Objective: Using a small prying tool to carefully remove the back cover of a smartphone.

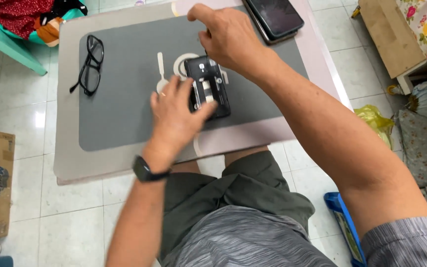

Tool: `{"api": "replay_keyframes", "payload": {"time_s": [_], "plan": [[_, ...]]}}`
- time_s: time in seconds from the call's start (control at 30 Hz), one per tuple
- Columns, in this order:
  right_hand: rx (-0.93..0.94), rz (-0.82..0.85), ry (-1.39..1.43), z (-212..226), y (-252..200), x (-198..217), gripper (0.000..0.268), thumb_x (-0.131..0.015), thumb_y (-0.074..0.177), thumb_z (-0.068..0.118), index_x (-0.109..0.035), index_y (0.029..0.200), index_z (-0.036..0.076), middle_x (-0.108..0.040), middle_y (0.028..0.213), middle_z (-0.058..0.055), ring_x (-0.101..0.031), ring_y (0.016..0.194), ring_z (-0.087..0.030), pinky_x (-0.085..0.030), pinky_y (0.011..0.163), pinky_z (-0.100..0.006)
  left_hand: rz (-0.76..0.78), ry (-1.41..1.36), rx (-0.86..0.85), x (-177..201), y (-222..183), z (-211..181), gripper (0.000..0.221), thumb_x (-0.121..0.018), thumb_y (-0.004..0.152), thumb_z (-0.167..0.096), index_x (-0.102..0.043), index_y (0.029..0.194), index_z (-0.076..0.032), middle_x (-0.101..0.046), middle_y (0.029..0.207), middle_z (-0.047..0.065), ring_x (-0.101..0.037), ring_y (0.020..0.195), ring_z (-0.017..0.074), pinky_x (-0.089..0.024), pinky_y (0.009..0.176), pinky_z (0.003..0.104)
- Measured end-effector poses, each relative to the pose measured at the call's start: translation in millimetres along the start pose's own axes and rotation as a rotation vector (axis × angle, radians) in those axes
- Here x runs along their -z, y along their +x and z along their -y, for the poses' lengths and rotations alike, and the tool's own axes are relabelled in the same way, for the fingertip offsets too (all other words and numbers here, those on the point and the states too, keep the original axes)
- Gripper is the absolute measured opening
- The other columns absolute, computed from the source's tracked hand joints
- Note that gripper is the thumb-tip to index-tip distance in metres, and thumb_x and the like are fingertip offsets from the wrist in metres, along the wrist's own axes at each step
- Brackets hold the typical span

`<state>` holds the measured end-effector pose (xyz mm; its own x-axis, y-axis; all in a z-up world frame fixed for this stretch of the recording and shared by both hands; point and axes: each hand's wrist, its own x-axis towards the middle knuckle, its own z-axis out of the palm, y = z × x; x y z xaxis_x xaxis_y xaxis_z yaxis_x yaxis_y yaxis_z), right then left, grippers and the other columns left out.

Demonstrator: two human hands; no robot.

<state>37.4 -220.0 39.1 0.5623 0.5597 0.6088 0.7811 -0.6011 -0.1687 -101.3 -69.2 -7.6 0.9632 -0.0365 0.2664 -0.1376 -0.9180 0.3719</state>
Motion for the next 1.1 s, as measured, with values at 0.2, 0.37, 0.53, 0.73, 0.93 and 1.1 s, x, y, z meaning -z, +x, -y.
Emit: {"api": "replay_keyframes", "payload": {"time_s": [0.2, 0.37, 0.53, 0.73, 0.93, 1.1], "plan": [[0.105, -0.08, -0.004, 9, -4, -4, 0.046, -0.054, 0.067, -0.007, -0.059, 0.109, 0.01, -0.061, 0.086, -0.008, -0.055, 0.066, -0.029, -0.037, 0.049, -0.044, 0.012, 0.032, 0.033, -2, -50, -37, 0.068, -0.055, 0.086, -0.053, -0.045, 0.137, -0.009, -0.041, 0.142, 0.021, -0.031, 0.135, 0.0424, -0.013, 0.11, 0.061], [-0.086, 0.083, 0.055, 14, 10, -3, 0.046, -0.052, 0.074, -0.005, -0.059, 0.115, 0.016, -0.062, 0.093, -0.01, -0.056, 0.074, -0.034, -0.038, 0.054, -0.049, -0.116, 0.037, -0.015, -8, -54, -33, 0.06, -0.058, 0.086, -0.047, -0.051, 0.131, -0.009, -0.047, 0.136, 0.02, -0.038, 0.13, 0.0411, -0.019, 0.108, 0.061], [-0.082, 0.135, 0.007, -1, 16, -13, 0.041, -0.057, 0.073, -0.003, -0.066, 0.11, 0.013, -0.06, 0.109, -0.014, -0.054, 0.09, -0.037, -0.041, 0.061, -0.05, -0.205, 0.035, -0.065, -10, -56, -32, 0.051, -0.061, 0.085, -0.039, -0.055, 0.125, -0.009, -0.052, 0.128, 0.018, -0.044, 0.124, 0.038, -0.026, 0.105, 0.058], [-0.033, 0.069, -0.048, -29, 19, -23, 0.034, -0.064, 0.075, 0.016, -0.064, 0.109, 0.015, -0.067, 0.094, -0.013, -0.06, 0.084, -0.038, -0.043, 0.067, -0.05, -0.177, 0.011, -0.048, -10, -56, -32, 0.052, -0.058, 0.086, -0.04, -0.054, 0.127, -0.007, -0.05, 0.13, 0.019, -0.042, 0.126, 0.0392, -0.024, 0.107, 0.059], [0.027, 0.268, 0.105, -17, 19, 6, 0.036, -0.058, 0.081, -0.002, -0.061, 0.115, 0.009, -0.063, 0.081, -0.009, -0.061, 0.069, -0.023, -0.046, 0.059, -0.038, -0.235, 0.021, -0.065, -9, -56, -31, 0.048, -0.064, 0.085, -0.035, -0.057, 0.125, -0.008, -0.055, 0.129, 0.02, -0.048, 0.123, 0.0379, -0.029, 0.107, 0.055], [-0.074, 0.317, 0.031, -10, 24, 10, 0.029, -0.06, 0.085, 0.009, -0.062, 0.115, 0.012, -0.064, 0.076, -0.007, -0.057, 0.062, -0.024, -0.043, 0.054, -0.041, -0.24, -0.013, -0.098, 3, -49, -23, 0.039, -0.065, 0.084, -0.031, -0.062, 0.115, -0.008, -0.061, 0.117, 0.009, -0.053, 0.113, 0.0283, -0.034, 0.098, 0.047]]}}
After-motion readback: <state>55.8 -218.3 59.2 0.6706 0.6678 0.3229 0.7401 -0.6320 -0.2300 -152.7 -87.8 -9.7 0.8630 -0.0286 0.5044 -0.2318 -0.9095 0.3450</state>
